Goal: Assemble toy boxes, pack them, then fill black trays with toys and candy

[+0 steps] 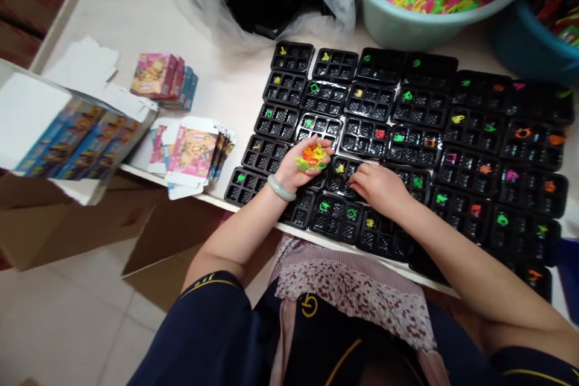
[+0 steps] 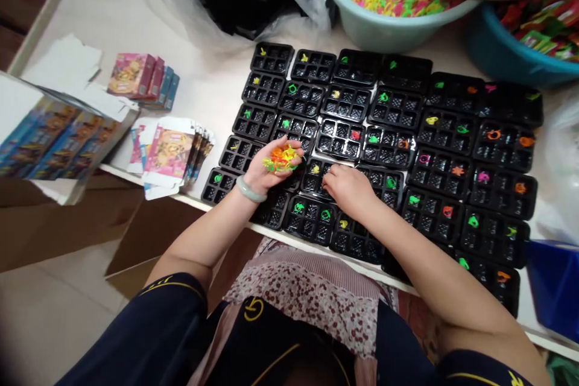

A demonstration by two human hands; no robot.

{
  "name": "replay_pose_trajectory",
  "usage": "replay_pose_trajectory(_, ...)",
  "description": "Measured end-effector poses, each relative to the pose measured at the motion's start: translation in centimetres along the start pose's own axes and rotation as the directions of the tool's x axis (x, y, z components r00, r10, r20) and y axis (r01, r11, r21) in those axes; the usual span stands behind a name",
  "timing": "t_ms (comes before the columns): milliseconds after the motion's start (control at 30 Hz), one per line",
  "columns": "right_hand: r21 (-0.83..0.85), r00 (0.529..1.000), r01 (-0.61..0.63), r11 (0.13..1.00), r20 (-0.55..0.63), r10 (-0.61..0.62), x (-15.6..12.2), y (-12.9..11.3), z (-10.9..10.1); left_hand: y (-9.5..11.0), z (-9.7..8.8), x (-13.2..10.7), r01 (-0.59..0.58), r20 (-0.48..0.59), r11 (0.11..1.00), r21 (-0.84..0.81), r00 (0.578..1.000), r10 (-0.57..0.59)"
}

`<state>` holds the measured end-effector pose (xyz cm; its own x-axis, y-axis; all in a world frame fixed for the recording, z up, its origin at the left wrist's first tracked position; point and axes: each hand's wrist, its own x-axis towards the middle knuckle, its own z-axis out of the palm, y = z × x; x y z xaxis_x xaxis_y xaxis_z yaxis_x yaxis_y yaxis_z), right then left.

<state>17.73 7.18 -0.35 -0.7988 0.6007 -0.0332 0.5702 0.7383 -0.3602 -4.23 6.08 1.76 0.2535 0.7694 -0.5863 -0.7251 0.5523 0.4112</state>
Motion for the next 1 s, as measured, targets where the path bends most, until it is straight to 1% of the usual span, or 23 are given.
replay_pose_trajectory(100, -0.019, 1.0, -0.027, 0.999, 0.007, 0.027, -0.2, 0.1, 0.7, 0.6, -1.5, -2.0, -0.042, -0.036, 0.999, -0.031, 0.999, 0.041)
replay_pose_trajectory(200, 0.012, 0.997, -0.073, 0.997, 0.004, 0.073, -0.5, 0.0, 0.7, 0.8, -3.0, -3.6, -0.082, -0.074, 0.994, -0.07, 0.994, 0.077)
replay_pose_trajectory(267, 0.076, 0.994, -0.111, 0.991, -0.003, 0.111, -0.5, -0.3, 0.2, 0.6, -3.8, -4.3, -0.104, -0.088, 0.991, -0.086, 0.991, 0.096)
replay_pose_trajectory(333, 0.181, 0.99, -0.136, 0.974, -0.019, 0.142, 0.0, -0.8, -0.5, 0.1, -4.2, -4.6, -0.107, -0.079, 0.99, -0.087, 0.992, 0.101)
replay_pose_trajectory(433, 0.303, 0.985, -0.133, 0.944, -0.067, 0.16, 1.9, -1.6, -1.2, -0.9, -4.1, -4.8, -0.086, -0.053, 0.994, -0.067, 0.995, 0.082)
replay_pose_trajectory(500, 0.305, 0.985, -0.117, 0.945, -0.088, 0.151, 3.9, -2.1, -0.9, -1.5, -3.9, -4.9, -0.071, -0.044, 0.996, -0.059, 0.997, 0.068)
replay_pose_trajectory(567, 0.271, 0.987, -0.107, 0.956, -0.084, 0.134, 5.8, -2.5, -0.2, -1.8, -3.8, -5.2, -0.06, -0.031, 0.996, -0.068, 0.998, 0.058)
replay_pose_trajectory(633, 0.266, 0.987, -0.096, 0.959, -0.101, 0.126, 7.0, -3.1, 0.2, -2.1, -3.9, -5.5, -0.053, -0.016, 0.995, -0.087, 0.999, 0.051)
replay_pose_trajectory(700, 0.341, 0.986, -0.037, 0.939, -0.138, 0.089, 7.1, -4.1, 0.1, -2.4, -4.4, -5.8, -0.05, -0.01, 0.992, -0.118, 0.999, 0.049)
replay_pose_trajectory(733, 0.4, 0.989, 0.02, 0.916, -0.143, 0.041, 6.9, -4.7, -0.1, -2.6, -4.7, -5.9, -0.055, -0.013, 0.989, -0.139, 0.998, 0.053)
replay_pose_trajectory(800, 0.5, 0.987, 0.147, 0.853, -0.131, -0.093, 6.0, -6.2, -0.7, -2.9, -5.1, -6.0, -0.088, -0.031, 0.977, -0.196, 0.996, 0.083)
replay_pose_trajectory(833, 0.528, 0.981, 0.192, 0.827, -0.124, -0.148, 5.6, -6.9, -0.8, -3.0, -5.3, -6.0, -0.109, -0.041, 0.968, -0.226, 0.994, 0.102)
replay_pose_trajectory(867, 0.543, 0.977, 0.213, 0.812, -0.123, -0.174, 5.2, -7.6, -0.8, -3.1, -5.4, -6.1, -0.131, -0.051, 0.958, -0.256, 0.991, 0.122)
replay_pose_trajectory(900, 0.556, 0.979, 0.202, 0.806, -0.132, -0.155, 4.9, -8.0, -0.6, -3.1, -5.4, -6.2, -0.151, -0.057, 0.948, -0.28, 0.988, 0.14)
replay_pose_trajectory(933, 0.584, 0.985, 0.157, 0.797, -0.145, -0.088, 4.7, -8.4, -0.2, -3.1, -5.4, -6.4, -0.164, -0.056, 0.94, -0.298, 0.986, 0.155)
replay_pose_trajectory(967, 0.636, 0.989, 0.089, 0.767, -0.147, 0.007, 4.6, -8.5, 0.4, -3.1, -5.3, -6.6, -0.171, -0.05, 0.937, -0.306, 0.985, 0.163)
replay_pose_trajectory(1000, 0.706, 0.987, 0.01, 0.708, -0.122, 0.107, 4.5, -8.6, 1.0, -3.1, -5.2, -6.8, -0.166, -0.04, 0.938, -0.304, 0.986, 0.161)
